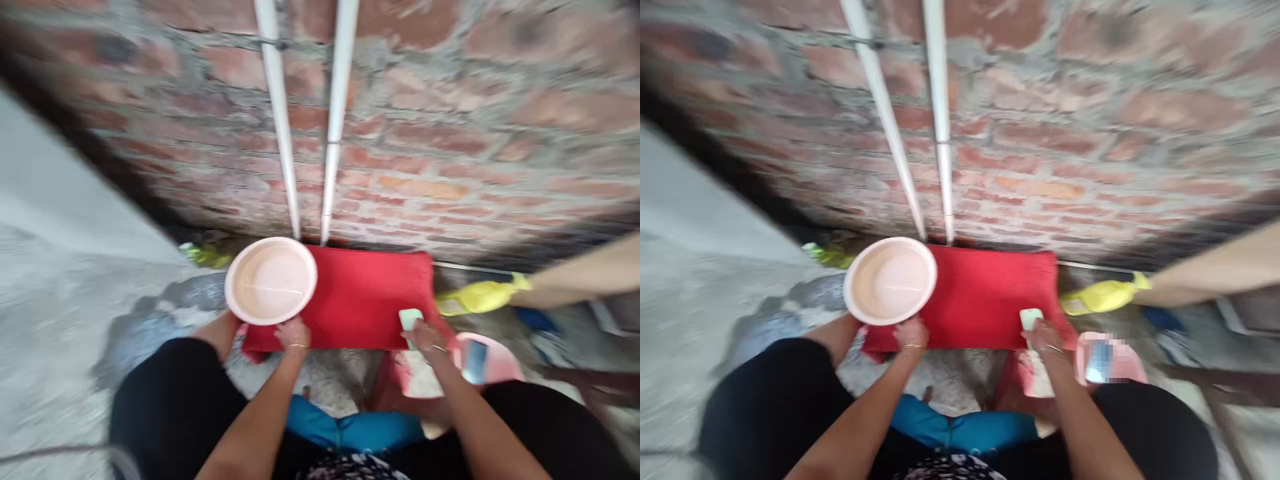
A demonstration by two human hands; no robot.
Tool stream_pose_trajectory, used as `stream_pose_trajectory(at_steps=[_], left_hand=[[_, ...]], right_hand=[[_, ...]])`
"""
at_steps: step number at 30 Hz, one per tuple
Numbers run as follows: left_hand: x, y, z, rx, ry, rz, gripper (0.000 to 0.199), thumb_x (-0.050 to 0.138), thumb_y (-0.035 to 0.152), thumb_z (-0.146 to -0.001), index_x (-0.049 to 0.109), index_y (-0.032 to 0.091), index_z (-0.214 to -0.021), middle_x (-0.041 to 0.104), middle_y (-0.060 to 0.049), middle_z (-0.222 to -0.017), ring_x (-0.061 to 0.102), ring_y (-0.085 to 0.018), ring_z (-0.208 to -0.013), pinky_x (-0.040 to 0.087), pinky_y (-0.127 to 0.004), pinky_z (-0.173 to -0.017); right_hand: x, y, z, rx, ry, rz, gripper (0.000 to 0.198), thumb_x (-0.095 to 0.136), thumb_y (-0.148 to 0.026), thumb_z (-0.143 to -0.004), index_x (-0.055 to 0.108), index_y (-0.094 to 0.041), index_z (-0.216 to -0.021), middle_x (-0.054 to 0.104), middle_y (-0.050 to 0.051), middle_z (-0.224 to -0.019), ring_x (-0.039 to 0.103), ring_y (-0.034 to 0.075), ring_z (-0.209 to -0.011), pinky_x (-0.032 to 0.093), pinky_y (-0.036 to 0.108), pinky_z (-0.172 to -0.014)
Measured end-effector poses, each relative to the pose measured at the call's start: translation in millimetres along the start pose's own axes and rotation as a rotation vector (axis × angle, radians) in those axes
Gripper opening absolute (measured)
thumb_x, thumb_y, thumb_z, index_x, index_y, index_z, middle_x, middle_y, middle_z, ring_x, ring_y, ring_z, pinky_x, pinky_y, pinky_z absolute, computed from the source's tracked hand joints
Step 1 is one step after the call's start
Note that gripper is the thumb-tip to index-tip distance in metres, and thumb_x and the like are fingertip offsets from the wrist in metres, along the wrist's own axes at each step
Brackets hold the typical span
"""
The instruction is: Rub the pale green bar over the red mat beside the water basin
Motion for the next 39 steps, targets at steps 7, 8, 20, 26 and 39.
stream_pose_trajectory(at_steps=[7, 8, 20, 26, 39], left_hand=[[1, 3, -3, 0.010, 0.097, -0.047, 0.039, 0.040, 0.022, -0.082, 0.056, 0.022, -0.117, 0.056, -0.017, -0.113, 0.050, -0.034, -0.103, 0.039, -0.042, -0.072], [2, 2, -4, 0.001, 0.104, -0.051, 0.039, 0.039, 0.023, -0.082, 0.056, 0.022, -0.118, 0.056, -0.017, -0.113, 0.050, -0.034, -0.103, 0.039, -0.043, -0.072], [0, 7, 0, 0.020, 0.098, -0.107, 0.040, 0.039, 0.026, -0.083, 0.053, 0.023, -0.120, 0.053, -0.017, -0.120, 0.048, -0.036, -0.107, 0.039, -0.045, -0.074], [2, 7, -2, -0.004, 0.065, -0.107, 0.040, 0.038, 0.027, -0.084, 0.051, 0.023, -0.122, 0.048, -0.017, -0.128, 0.043, -0.038, -0.115, 0.039, -0.048, -0.078], [6, 7, -4, -0.018, 0.057, -0.109, 0.046, 0.039, 0.028, -0.084, 0.043, 0.024, -0.129, 0.045, -0.017, -0.131, 0.040, -0.039, -0.118, 0.039, -0.049, -0.080]], right_hand=[[-23, -68, 8, -0.048, 0.086, -0.085, 0.036, 0.056, -0.051, -0.072, 0.058, -0.023, -0.094, 0.054, 0.006, -0.100, 0.057, 0.020, -0.085, 0.039, 0.029, -0.067], [-20, -96, 11, -0.121, 0.084, -0.100, 0.035, 0.058, -0.051, -0.070, 0.058, -0.024, -0.094, 0.054, 0.004, -0.100, 0.057, 0.018, -0.086, 0.039, 0.027, -0.067], [-8, -175, -2, -0.310, 0.069, -0.074, 0.043, 0.061, -0.047, -0.069, 0.056, -0.025, -0.105, 0.050, 0.006, -0.110, 0.055, 0.020, -0.095, 0.040, 0.028, -0.073], [-22, -21, -31, 0.021, 0.059, -0.080, 0.042, 0.057, -0.049, -0.072, 0.056, -0.023, -0.105, 0.051, 0.008, -0.109, 0.056, 0.021, -0.095, 0.041, 0.030, -0.074], [2, -145, 43, -0.249, 0.058, -0.111, 0.039, 0.061, -0.048, -0.066, 0.059, -0.027, -0.098, 0.052, 0.004, -0.107, 0.054, 0.019, -0.092, 0.040, 0.028, -0.074]])
Point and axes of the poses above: each hand's wrist, its own z-axis away from the middle knuckle, its own x-axis out of the palm, y = z × x, the point moved 9 cm from there along -z, towards the middle knuckle
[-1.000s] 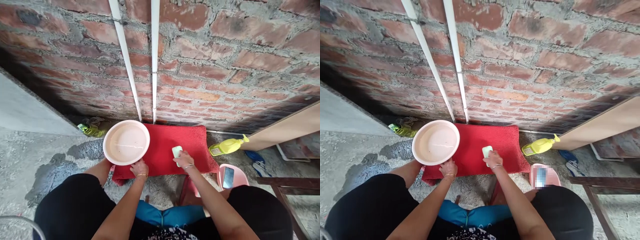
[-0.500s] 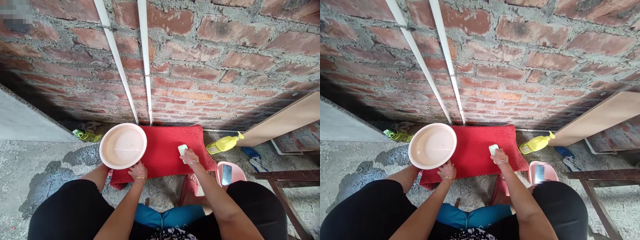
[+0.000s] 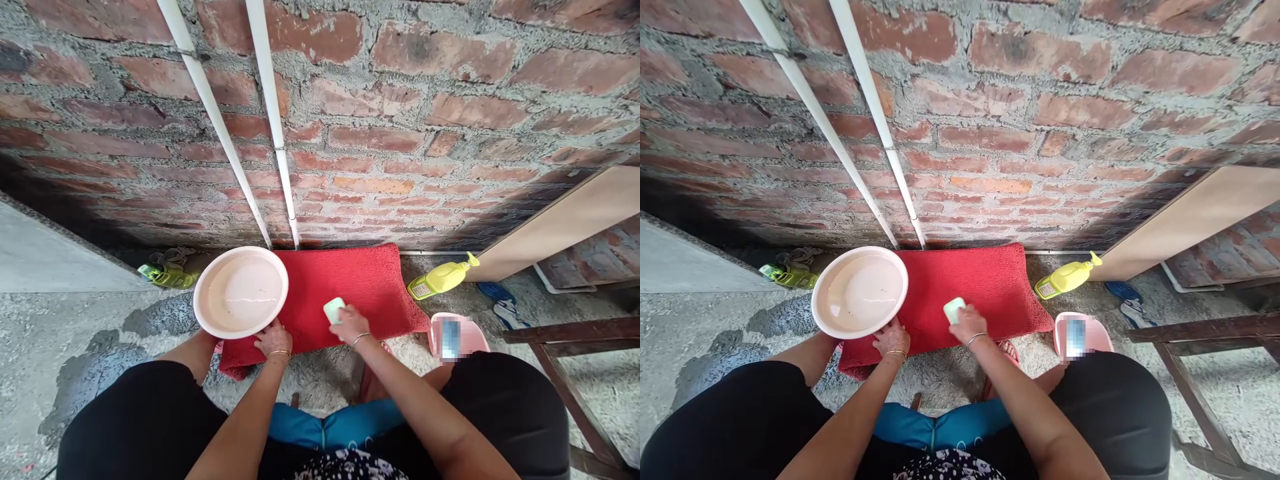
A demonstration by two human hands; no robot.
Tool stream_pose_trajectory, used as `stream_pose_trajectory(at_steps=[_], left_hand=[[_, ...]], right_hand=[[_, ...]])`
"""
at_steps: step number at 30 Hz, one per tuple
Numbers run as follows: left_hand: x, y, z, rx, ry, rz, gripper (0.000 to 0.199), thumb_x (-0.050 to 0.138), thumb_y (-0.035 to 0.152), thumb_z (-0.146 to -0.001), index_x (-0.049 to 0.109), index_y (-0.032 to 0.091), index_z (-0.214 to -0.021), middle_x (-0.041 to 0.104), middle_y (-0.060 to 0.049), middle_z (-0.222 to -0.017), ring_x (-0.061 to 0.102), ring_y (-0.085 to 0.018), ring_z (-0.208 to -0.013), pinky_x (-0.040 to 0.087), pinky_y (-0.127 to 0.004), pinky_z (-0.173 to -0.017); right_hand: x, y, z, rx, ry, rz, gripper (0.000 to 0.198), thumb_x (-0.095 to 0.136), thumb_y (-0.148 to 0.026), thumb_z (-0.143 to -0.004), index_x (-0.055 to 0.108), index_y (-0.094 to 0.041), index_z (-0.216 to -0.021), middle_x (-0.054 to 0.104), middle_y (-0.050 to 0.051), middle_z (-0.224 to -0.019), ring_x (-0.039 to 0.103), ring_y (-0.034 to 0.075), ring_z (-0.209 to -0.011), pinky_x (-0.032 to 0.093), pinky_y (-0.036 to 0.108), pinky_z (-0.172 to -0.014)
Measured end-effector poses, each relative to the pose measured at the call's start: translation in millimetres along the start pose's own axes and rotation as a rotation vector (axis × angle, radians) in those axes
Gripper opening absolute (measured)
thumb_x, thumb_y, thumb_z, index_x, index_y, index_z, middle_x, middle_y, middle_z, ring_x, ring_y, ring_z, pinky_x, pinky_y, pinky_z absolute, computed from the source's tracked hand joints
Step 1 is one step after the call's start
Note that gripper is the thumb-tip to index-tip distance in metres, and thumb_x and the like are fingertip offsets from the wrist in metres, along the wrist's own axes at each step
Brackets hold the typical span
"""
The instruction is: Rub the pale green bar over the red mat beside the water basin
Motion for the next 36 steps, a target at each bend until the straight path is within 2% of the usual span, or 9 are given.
stream_pose_trajectory(at_steps=[3, 6, 15, 19, 23, 27, 31, 34, 36], left_hand=[[-1, 0, 0, 0.004, -0.013, 0.013, 0.048, 0.037, 0.026, -0.084, 0.040, 0.026, -0.132, 0.044, -0.016, -0.132, 0.041, -0.037, -0.118, 0.040, -0.048, -0.079], [0, 1, -2, 0.006, -0.030, 0.008, 0.048, 0.035, 0.026, -0.085, 0.038, 0.025, -0.133, 0.044, -0.016, -0.131, 0.042, -0.037, -0.117, 0.040, -0.047, -0.079], [3, 3, -1, 0.001, -0.030, -0.041, 0.047, 0.035, 0.028, -0.085, 0.039, 0.023, -0.133, 0.044, -0.018, -0.132, 0.040, -0.038, -0.120, 0.039, -0.047, -0.080], [-1, 3, 0, 0.009, -0.007, -0.050, 0.048, 0.038, 0.027, -0.084, 0.041, 0.022, -0.132, 0.047, -0.019, -0.129, 0.042, -0.039, -0.117, 0.039, -0.047, -0.078], [-3, 4, 2, 0.009, 0.022, -0.049, 0.050, 0.041, 0.030, -0.084, 0.040, 0.022, -0.133, 0.045, -0.020, -0.130, 0.042, -0.039, -0.117, 0.039, -0.049, -0.079], [-6, 7, 7, 0.028, 0.048, -0.031, 0.059, 0.041, 0.048, -0.083, 0.039, 0.020, -0.134, 0.043, -0.021, -0.131, 0.039, -0.042, -0.118, 0.038, -0.052, -0.081], [-6, 11, 10, 0.057, 0.024, -0.005, 0.077, 0.042, 0.066, -0.075, 0.035, 0.022, -0.137, 0.038, -0.022, -0.134, 0.033, -0.045, -0.121, 0.035, -0.057, -0.083], [-3, 13, 10, 0.075, -0.039, 0.002, 0.085, 0.045, 0.071, -0.069, 0.030, 0.026, -0.140, 0.034, -0.022, -0.137, 0.030, -0.047, -0.123, 0.034, -0.059, -0.084], [0, 13, 9, 0.089, -0.061, -0.005, 0.089, 0.048, 0.071, -0.067, 0.028, 0.027, -0.141, 0.033, -0.022, -0.138, 0.030, -0.047, -0.123, 0.033, -0.059, -0.085]], right_hand=[[36, -63, 13, -0.245, -0.031, 0.032, 0.037, 0.062, -0.041, -0.065, 0.059, -0.026, -0.099, 0.052, 0.005, -0.106, 0.053, 0.021, -0.093, 0.040, 0.029, -0.073], [44, -58, 14, -0.253, -0.036, 0.051, 0.037, 0.061, -0.040, -0.066, 0.059, -0.024, -0.099, 0.051, 0.007, -0.108, 0.053, 0.022, -0.093, 0.040, 0.030, -0.073], [-8, 137, 2, 0.214, -0.072, 0.115, 0.039, 0.059, -0.037, -0.069, 0.056, -0.023, -0.106, 0.050, 0.010, -0.111, 0.053, 0.025, -0.099, 0.040, 0.033, -0.075], [-32, 172, 1, 0.373, -0.065, 0.160, 0.039, 0.057, -0.030, -0.070, 0.056, -0.019, -0.107, 0.052, 0.013, -0.108, 0.055, 0.028, -0.098, 0.041, 0.036, -0.075], [-53, 122, -15, 0.282, 0.003, 0.082, 0.043, 0.057, -0.041, -0.071, 0.054, -0.020, -0.108, 0.052, 0.012, -0.108, 0.057, 0.026, -0.095, 0.041, 0.035, -0.076], [-58, 27, -45, 0.086, 0.064, 0.019, 0.046, 0.058, -0.049, -0.071, 0.052, -0.025, -0.110, 0.051, 0.008, -0.109, 0.056, 0.021, -0.095, 0.040, 0.030, -0.077], [-42, -62, -69, -0.095, 0.066, 0.047, 0.050, 0.059, -0.049, -0.072, 0.048, -0.026, -0.115, 0.049, 0.008, -0.114, 0.053, 0.021, -0.101, 0.040, 0.029, -0.079], [-27, -91, -79, -0.166, 0.029, 0.076, 0.051, 0.058, -0.047, -0.073, 0.047, -0.025, -0.118, 0.047, 0.009, -0.117, 0.051, 0.023, -0.103, 0.040, 0.031, -0.080], [-23, -87, -82, -0.180, 0.012, 0.083, 0.052, 0.058, -0.047, -0.073, 0.047, -0.025, -0.119, 0.047, 0.009, -0.116, 0.052, 0.023, -0.103, 0.040, 0.032, -0.080]])
Point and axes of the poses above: each hand's wrist, its own z-axis away from the middle knuckle, its own x-axis out of the palm, y = z × x, the point moved 9 cm from there along -z, towards the middle knuckle
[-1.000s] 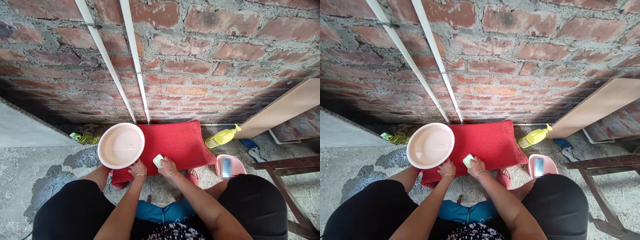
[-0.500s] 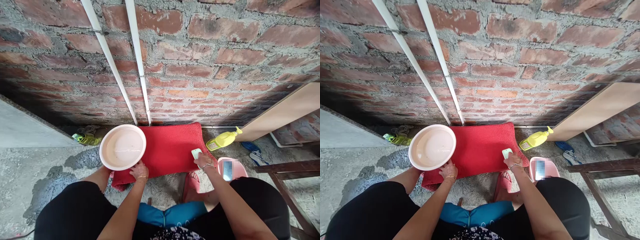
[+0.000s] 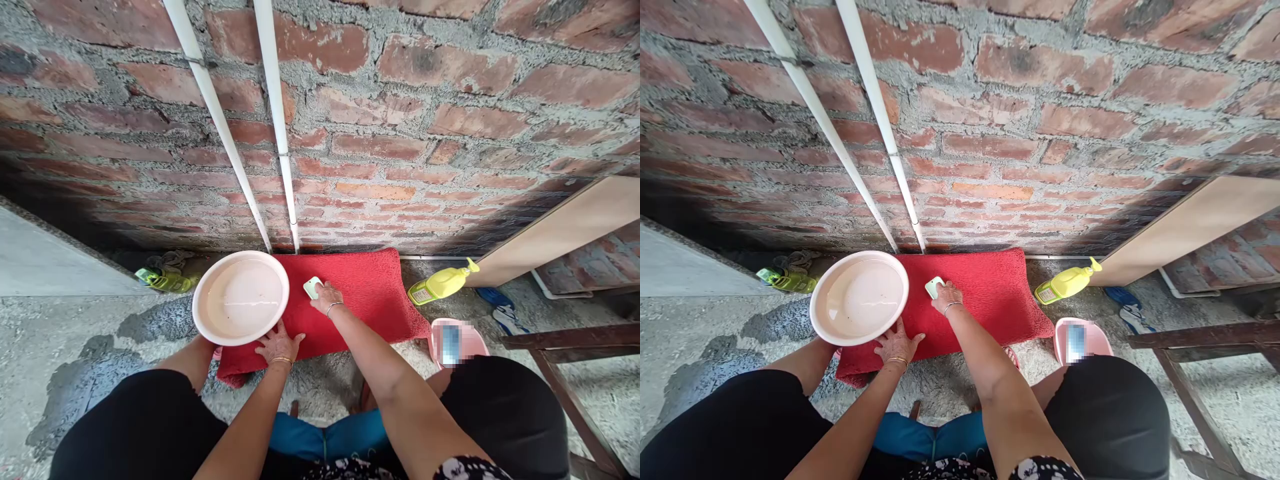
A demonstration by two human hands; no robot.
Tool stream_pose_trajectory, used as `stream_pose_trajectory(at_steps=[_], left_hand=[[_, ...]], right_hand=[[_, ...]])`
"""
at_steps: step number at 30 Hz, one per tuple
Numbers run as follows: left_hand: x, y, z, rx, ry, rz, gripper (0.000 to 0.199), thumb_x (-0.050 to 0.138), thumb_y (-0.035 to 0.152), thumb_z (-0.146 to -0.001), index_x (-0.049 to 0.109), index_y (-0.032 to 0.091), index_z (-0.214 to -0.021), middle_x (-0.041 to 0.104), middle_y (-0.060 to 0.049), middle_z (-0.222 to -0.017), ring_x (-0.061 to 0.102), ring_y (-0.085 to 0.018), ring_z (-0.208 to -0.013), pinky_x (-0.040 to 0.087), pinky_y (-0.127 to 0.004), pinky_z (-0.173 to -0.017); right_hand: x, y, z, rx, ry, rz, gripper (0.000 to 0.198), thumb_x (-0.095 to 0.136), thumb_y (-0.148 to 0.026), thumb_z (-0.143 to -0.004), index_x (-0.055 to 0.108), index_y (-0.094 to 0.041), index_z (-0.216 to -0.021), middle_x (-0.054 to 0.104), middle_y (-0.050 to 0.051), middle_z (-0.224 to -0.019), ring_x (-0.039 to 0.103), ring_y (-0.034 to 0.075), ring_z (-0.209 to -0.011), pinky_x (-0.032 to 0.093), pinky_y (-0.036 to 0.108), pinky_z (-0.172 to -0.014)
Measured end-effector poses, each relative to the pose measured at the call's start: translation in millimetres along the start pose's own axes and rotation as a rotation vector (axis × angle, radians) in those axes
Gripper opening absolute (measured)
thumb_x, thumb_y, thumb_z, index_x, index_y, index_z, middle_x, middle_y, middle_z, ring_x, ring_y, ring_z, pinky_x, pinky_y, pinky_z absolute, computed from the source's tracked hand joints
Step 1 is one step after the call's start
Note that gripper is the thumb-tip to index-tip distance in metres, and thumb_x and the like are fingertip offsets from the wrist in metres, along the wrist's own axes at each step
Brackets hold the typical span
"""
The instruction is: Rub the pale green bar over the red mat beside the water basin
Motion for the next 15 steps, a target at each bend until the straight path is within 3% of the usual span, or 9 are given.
stream_pose_trajectory(at_steps=[3, 11, 13, 15], left_hand=[[3, 1, -2, 0.019, -0.012, -0.021, 0.092, 0.053, 0.069, -0.065, 0.025, 0.028, -0.142, 0.033, -0.022, -0.138, 0.031, -0.047, -0.123, 0.033, -0.060, -0.086], [8, 1, -4, 0.013, 0.004, -0.042, 0.091, 0.056, 0.066, -0.065, 0.023, 0.029, -0.142, 0.033, -0.022, -0.137, 0.031, -0.047, -0.122, 0.033, -0.060, -0.084], [9, 1, -4, 0.012, 0.002, -0.044, 0.090, 0.055, 0.065, -0.066, 0.025, 0.028, -0.141, 0.033, -0.022, -0.138, 0.032, -0.048, -0.122, 0.032, -0.062, -0.084], [10, 2, -4, 0.009, -0.011, -0.042, 0.088, 0.056, 0.063, -0.066, 0.025, 0.028, -0.141, 0.033, -0.022, -0.138, 0.031, -0.048, -0.122, 0.032, -0.062, -0.084]], right_hand=[[-5, 40, 4, 0.059, 0.002, 0.014, 0.053, 0.059, -0.048, -0.072, 0.047, -0.026, -0.119, 0.048, 0.009, -0.114, 0.052, 0.023, -0.102, 0.040, 0.032, -0.081], [-32, 222, 59, 0.502, 0.034, -0.016, 0.050, 0.055, -0.047, -0.076, 0.048, -0.021, -0.118, 0.051, 0.014, -0.110, 0.056, 0.026, -0.099, 0.040, 0.036, -0.078], [-37, 251, 74, 0.606, 0.055, -0.012, 0.047, 0.055, -0.045, -0.076, 0.050, -0.020, -0.116, 0.053, 0.014, -0.107, 0.056, 0.027, -0.099, 0.040, 0.036, -0.077], [-43, 262, 79, 0.648, 0.075, -0.007, 0.045, 0.053, -0.046, -0.077, 0.052, -0.019, -0.113, 0.054, 0.015, -0.104, 0.057, 0.027, -0.098, 0.041, 0.036, -0.076]])
Point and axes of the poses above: each hand's wrist, its own z-axis away from the middle knuckle, its own x-axis out of the palm, y = z × x, the point moved 9 cm from there along -z, towards the middle knuckle
